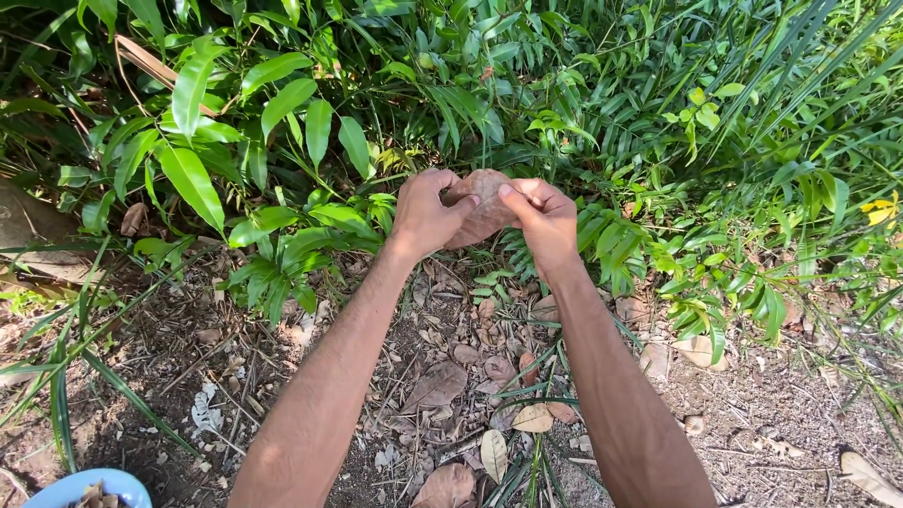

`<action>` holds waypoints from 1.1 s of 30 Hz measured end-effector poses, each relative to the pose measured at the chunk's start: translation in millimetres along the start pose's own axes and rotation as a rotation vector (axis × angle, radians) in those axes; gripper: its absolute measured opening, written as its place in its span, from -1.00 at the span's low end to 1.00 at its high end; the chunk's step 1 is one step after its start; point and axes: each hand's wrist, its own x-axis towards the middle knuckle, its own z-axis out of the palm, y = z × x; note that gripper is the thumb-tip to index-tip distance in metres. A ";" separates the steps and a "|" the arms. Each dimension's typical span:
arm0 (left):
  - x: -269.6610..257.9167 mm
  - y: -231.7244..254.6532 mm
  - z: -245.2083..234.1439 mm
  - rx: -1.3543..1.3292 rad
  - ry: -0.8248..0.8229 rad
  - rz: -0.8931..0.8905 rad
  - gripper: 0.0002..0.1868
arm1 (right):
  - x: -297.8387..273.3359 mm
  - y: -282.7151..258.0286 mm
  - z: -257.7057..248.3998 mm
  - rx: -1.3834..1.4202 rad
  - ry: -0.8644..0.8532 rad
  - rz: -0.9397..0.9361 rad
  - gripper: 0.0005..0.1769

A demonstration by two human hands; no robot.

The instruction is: Tearing dry leaves by hand and placing them into a bowl on the ground.

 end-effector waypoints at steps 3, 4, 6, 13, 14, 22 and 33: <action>1.0 3.4 -8.4 0.025 -0.014 0.008 -0.88 | -8.0 -11.7 10.1 -0.027 -0.023 -0.031 -0.84; 2.3 3.6 -12.7 0.051 -0.052 0.058 -0.87 | -13.4 -22.0 13.5 -0.086 -0.052 -0.040 -0.83; 2.7 5.9 -21.0 0.081 -0.085 0.108 -0.86 | -19.1 -32.2 16.0 -0.142 -0.086 -0.052 -0.80; 3.3 22.8 -49.0 0.201 -0.268 0.175 -0.94 | -22.4 -41.5 15.7 -0.362 -0.259 -0.138 -0.99; 5.3 24.1 -52.5 0.249 -0.284 0.185 -0.94 | -22.1 -39.3 14.1 -0.395 -0.275 -0.154 -1.00; 5.9 44.4 -88.1 0.454 -0.342 0.113 -0.91 | -11.5 -26.1 38.2 -0.442 -0.313 -0.281 -0.90; -10.2 22.4 -146.5 0.400 -0.188 0.052 -0.87 | -23.4 -29.4 78.4 -0.204 -0.278 -0.284 -0.92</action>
